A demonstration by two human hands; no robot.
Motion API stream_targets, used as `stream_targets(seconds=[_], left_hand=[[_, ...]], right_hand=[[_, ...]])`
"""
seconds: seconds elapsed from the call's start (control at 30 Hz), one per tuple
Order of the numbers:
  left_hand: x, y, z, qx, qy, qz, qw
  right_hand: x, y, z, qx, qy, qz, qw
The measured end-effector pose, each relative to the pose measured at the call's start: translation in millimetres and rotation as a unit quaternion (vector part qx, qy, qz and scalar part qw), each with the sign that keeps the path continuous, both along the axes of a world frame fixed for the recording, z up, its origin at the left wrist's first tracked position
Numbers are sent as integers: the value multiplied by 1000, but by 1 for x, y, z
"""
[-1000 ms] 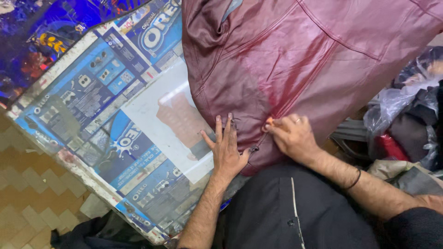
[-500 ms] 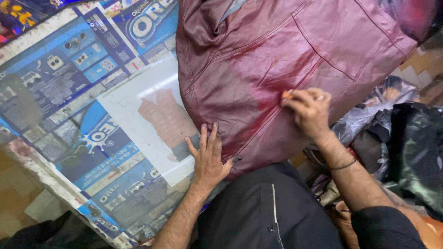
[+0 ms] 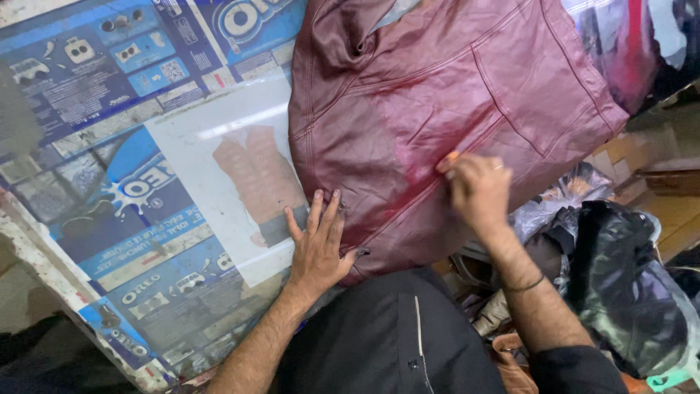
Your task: The person applies red dye to a maroon leather jacket laid on a work table. They dip a sponge into a dye bottle and rub the dye across the jacket's front panels, repositioning the jacket to cover different areas.
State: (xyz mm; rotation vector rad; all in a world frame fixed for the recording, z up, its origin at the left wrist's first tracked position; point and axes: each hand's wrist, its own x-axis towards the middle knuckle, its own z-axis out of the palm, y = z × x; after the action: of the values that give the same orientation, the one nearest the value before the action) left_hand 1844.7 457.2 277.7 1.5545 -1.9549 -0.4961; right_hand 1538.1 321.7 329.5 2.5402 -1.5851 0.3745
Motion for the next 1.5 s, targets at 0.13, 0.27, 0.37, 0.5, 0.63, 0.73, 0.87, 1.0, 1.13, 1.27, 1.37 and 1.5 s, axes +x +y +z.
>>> stream_targets(seconds=[0.13,0.27,0.37,0.5,0.63,0.73,0.87,1.0,1.13,1.27,1.37,1.5], left_hand=[[-1,-3,2,-1,2,0,1000],[-2,-2,4,6,4,2,1000],[-1,-1,6,13,1,-2,1000],[1,-3,7,14,-3,-5,1000],[-1,-8,8,0,5,2,1000],[-2,-9,8,4,-11,3,1000],[-2,-8,8,9,-2,0,1000],[-1,-9,8,6,-11,2,1000],[-1,-10,8,11,-11,2,1000],[-1,-10,7,-1,-6,0,1000],[-1,-9,7,16,-5,-7,1000],[-1,-10,7,4,-8,7,1000]], right_hand=[[15,28,-8,17,27,90,995],[-24,-26,-7,-55,87,-24,994],[-50,-69,-10,-103,49,-59,992],[-24,-44,-12,-62,13,-91,994],[45,46,-5,87,-47,-21,995],[74,83,-1,111,-68,108,986],[59,46,11,55,-46,182,981],[44,15,16,-52,-68,-17,996],[56,41,3,62,-224,119,965],[58,40,-6,16,-51,172,984],[57,31,-6,-14,-49,44,998],[64,29,-8,-40,-9,225,974]])
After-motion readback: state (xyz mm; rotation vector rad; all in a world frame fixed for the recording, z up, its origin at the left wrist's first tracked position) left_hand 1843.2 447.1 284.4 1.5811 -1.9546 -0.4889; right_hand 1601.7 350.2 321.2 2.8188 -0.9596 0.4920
